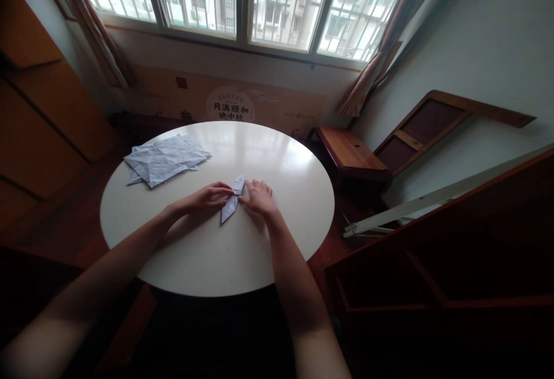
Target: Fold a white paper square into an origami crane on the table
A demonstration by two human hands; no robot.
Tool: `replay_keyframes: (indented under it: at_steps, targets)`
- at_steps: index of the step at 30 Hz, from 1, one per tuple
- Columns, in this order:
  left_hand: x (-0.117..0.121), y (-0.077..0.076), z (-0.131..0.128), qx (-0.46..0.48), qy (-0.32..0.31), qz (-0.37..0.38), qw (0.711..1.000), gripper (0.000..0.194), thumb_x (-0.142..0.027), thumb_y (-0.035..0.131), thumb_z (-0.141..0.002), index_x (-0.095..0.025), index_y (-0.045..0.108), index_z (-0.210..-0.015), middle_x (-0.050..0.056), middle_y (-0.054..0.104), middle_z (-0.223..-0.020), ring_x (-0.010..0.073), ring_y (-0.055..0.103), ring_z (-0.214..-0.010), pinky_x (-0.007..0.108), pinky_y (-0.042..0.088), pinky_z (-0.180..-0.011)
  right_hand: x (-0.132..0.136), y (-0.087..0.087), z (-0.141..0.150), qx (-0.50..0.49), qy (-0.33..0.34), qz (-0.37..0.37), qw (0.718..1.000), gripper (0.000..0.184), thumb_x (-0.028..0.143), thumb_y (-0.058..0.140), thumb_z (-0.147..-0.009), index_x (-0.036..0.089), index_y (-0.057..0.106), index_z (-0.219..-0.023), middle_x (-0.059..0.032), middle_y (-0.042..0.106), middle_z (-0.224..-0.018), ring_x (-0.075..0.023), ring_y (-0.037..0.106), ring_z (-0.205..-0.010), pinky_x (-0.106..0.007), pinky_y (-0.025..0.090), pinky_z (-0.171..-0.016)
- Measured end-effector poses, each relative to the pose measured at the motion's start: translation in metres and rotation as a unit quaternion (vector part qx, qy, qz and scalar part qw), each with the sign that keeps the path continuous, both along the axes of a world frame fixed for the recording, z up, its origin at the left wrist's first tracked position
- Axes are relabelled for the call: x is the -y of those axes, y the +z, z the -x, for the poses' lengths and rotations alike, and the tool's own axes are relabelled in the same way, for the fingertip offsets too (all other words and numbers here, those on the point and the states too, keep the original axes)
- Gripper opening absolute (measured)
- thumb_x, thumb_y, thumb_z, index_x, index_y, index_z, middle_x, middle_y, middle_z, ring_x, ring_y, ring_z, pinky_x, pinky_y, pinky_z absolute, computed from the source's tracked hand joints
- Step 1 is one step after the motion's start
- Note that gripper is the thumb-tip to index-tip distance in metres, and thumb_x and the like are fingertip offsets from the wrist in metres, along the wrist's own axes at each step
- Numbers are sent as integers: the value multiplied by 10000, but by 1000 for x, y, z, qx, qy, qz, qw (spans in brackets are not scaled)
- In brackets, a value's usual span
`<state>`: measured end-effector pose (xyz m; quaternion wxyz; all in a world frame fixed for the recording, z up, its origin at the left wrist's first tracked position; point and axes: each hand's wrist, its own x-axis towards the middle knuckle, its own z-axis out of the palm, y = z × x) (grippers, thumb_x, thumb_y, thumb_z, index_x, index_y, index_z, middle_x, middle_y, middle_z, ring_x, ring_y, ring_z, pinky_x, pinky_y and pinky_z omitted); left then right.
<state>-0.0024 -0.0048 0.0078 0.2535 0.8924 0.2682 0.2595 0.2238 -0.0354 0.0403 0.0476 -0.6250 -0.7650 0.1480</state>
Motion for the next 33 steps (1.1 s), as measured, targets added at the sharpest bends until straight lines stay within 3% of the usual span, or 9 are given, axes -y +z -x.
replay_keyframes:
  at_steps: [3,9,14,22,27,33]
  targets:
    - [-1,-1,1,-6,-3,1,1000,378,-371,582,-934,-199,663,-1260,123,612,-1247,243,614,-1158,364,482,-1045,-1,-1,-1,2,2,-2,1000,658,508,527,-932,229,374,-1508,-137,334,-1574,-355,231,-1469,-505,211,-1159]
    - [-1,-3,0,10,1,-7,1000,353,-371,590,-930,-215,677,-1234,109,624,-1228,238,625,-1144,351,493,-1031,-1,-3,-1,-8,1,-17,1000,723,490,539,-931,274,254,-1559,-129,351,-1565,-355,264,-1453,-519,233,-1144]
    - [1,1,0,3,-2,-10,1000,354,-350,586,-934,-215,668,-1250,113,620,-1230,240,616,-1152,366,486,-1037,-2,-4,-1,-7,5,-8,1000,609,508,533,-933,299,414,-1493,-126,340,-1568,-373,244,-1463,-546,218,-1148]
    - [2,-1,-2,5,5,-14,1000,355,-355,579,-938,-206,667,-1249,126,605,-1228,241,622,-1133,378,497,-1028,-3,-6,-1,-12,3,-4,1000,619,503,539,-930,272,422,-1492,-149,326,-1573,-389,234,-1466,-551,205,-1152]
    - [3,-3,-4,23,12,-26,999,349,-370,571,-941,-209,664,-1236,128,551,-1282,241,613,-1155,385,485,-1053,-4,-7,-1,-10,-5,-28,1000,542,496,554,-924,269,518,-1414,-137,378,-1541,-345,286,-1442,-526,245,-1141]
    - [5,0,-3,-2,24,-42,999,381,-404,547,-959,-195,634,-1265,118,603,-1248,249,601,-1156,392,481,-1042,-3,-7,-1,-27,2,-54,998,482,474,588,-911,215,605,-1317,-160,431,-1496,-316,315,-1425,-479,285,-1128]
